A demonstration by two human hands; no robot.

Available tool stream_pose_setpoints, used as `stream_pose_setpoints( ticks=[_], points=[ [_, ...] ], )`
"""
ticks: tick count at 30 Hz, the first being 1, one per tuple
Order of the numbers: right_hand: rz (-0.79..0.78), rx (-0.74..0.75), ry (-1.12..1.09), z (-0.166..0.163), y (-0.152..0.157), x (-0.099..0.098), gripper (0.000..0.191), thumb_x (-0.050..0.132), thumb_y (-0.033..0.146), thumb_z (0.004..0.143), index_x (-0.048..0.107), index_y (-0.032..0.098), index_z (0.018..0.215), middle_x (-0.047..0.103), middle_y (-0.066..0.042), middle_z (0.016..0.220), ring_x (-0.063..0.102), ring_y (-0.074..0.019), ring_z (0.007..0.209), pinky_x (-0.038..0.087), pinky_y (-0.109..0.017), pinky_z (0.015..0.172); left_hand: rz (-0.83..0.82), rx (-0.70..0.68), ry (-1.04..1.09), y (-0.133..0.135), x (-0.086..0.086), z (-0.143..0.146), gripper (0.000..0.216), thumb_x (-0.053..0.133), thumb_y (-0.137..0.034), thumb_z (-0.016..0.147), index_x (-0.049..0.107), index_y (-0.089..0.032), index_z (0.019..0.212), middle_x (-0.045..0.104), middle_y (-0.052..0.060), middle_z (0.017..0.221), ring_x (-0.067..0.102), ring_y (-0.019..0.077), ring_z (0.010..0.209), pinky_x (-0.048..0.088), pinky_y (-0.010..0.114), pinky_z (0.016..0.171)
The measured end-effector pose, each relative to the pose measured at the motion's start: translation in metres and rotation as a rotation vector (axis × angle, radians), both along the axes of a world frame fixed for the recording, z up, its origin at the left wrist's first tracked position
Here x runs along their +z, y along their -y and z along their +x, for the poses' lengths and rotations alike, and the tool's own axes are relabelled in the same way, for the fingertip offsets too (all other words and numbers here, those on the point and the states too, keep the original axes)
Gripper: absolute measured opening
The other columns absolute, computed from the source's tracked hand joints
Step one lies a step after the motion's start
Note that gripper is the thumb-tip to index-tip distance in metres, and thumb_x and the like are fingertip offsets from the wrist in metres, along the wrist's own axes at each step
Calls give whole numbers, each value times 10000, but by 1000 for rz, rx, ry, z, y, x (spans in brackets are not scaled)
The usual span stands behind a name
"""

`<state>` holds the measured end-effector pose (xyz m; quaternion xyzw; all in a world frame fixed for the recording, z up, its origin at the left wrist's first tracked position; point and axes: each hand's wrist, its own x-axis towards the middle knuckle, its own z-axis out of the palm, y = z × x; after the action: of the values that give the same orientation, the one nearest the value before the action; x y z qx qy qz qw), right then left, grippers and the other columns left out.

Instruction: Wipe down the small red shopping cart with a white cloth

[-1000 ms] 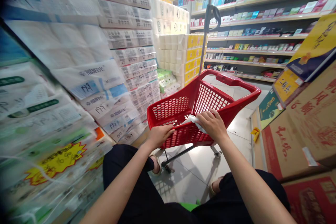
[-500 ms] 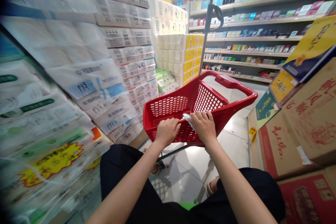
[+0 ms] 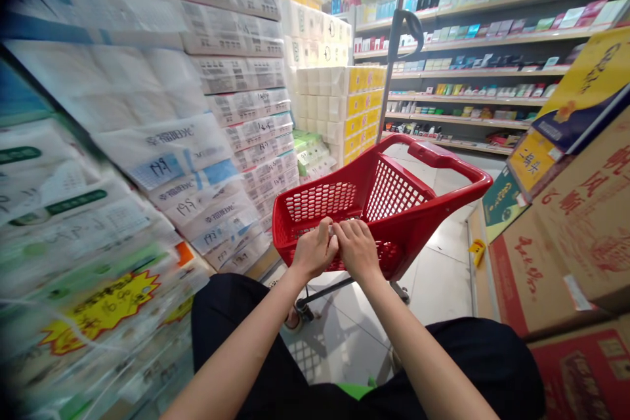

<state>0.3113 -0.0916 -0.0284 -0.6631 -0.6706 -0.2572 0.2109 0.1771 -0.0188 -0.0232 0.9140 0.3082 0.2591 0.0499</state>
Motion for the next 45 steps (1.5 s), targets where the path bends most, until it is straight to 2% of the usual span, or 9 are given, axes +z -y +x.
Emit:
stream_pose_setpoints(
  ticks=[5,10,17,22,27,35,38,41,45],
  points=[
    [-4,70,14,-6,-2,-1,262,440,283,975,586,232,1186,650,-69,1102,524,-226,1057,304,-389,1029,-50,3,22,-2,3,-9,285,381,-295,954,388,-218,1228,628,55,1086,645,218,895,462,318,731],
    [10,22,117,36,16,13,235,428,304,985,590,240,1143,667,-53,1051,540,-206,1035,259,-397,1056,-80,-13,-2,-3,5,-13,286,388,-276,947,398,-231,1229,634,40,1074,652,216,881,461,314,726],
    [26,-59,184,85,31,19,234,435,316,981,596,234,1129,658,-51,1084,526,-222,1076,234,-428,1108,-13,-51,-71,-2,6,-13,262,394,-270,955,417,-210,1209,654,41,1014,648,211,843,452,307,698],
    [57,-72,151,96,30,19,237,418,318,980,591,227,1114,646,-60,1072,519,-229,1060,246,-450,1103,114,-100,-155,-22,1,-43,246,416,-406,992,552,-208,1047,683,58,972,635,207,911,424,334,845],
    [111,-126,48,80,23,16,224,396,300,983,590,210,1053,634,-81,1039,508,-240,1054,258,-458,1096,103,-58,-183,-35,-11,-60,389,412,-496,983,597,-196,817,703,49,785,624,188,762,395,344,847],
    [3,46,-54,-20,-1,-3,192,427,318,987,589,221,1025,630,-64,988,515,-217,979,332,-389,978,72,-54,-105,-26,-20,-51,305,455,-431,970,587,-194,832,699,36,780,622,177,758,356,370,918],
    [-23,82,-46,-42,-4,-5,200,432,329,988,585,218,1053,636,-61,1005,518,-213,991,324,-375,970,68,-65,-97,-25,-21,-56,281,489,-421,952,585,-185,832,689,42,777,624,186,766,358,375,916],
    [-43,123,-5,-36,1,-2,212,441,335,988,585,229,1102,645,-49,1008,529,-197,983,313,-357,975,64,-72,-105,-24,-21,-60,320,478,-457,957,581,-186,821,678,39,758,615,189,747,372,367,877],
    [-23,87,71,4,15,5,213,446,316,984,602,242,1108,661,-39,1024,545,-187,987,266,-368,1036,39,-87,-95,-21,-19,-62,378,437,-500,970,578,-190,804,670,36,759,605,179,736,377,353,858]
  ],
)
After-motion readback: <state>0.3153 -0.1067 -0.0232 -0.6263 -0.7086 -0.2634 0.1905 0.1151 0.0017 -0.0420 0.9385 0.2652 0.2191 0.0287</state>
